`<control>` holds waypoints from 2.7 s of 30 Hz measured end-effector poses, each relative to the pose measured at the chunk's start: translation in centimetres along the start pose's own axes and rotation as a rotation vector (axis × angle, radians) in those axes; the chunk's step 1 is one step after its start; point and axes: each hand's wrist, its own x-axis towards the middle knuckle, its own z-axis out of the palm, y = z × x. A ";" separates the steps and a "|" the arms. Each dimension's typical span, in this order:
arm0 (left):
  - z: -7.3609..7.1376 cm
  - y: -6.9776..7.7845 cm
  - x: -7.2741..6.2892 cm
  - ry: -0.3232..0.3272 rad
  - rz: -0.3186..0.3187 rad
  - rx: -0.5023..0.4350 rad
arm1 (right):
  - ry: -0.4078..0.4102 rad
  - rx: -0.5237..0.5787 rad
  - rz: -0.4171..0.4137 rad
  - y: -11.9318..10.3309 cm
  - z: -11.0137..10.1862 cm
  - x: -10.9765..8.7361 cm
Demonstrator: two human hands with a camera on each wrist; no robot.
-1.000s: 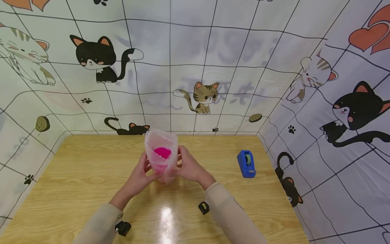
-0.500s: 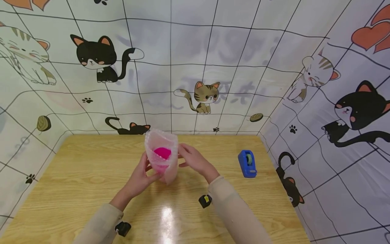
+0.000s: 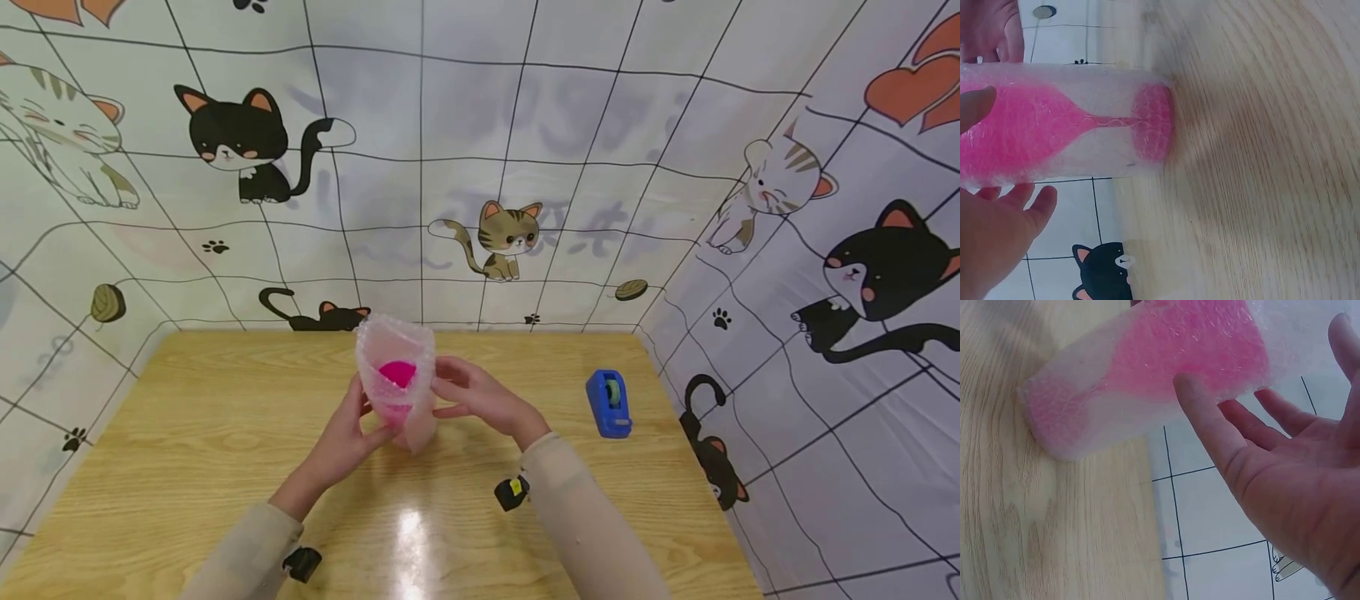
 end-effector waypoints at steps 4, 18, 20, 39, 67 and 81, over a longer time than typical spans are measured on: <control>0.2 0.2 0.0 0.002 0.019 0.022 | 0.017 -0.004 0.007 0.1 0.1 0.0; -0.2 0.4 -0.4 0.001 0.024 0.040 | 0.027 0.044 0.017 0.2 0.2 0.1; -0.2 0.3 -0.4 0.000 0.025 0.060 | 0.041 0.044 0.024 0.2 0.2 0.3; -0.7 1.1 -0.2 0.051 0.224 0.258 | 0.110 -0.123 0.229 -2.4 -0.6 2.9; -2.3 2.0 0.9 0.111 0.101 0.138 | 0.061 -0.257 0.338 -3.4 -0.5 3.8; -2.7 3.0 4.4 0.031 -0.252 0.034 | 0.055 -0.312 0.313 -3.5 0.0 4.1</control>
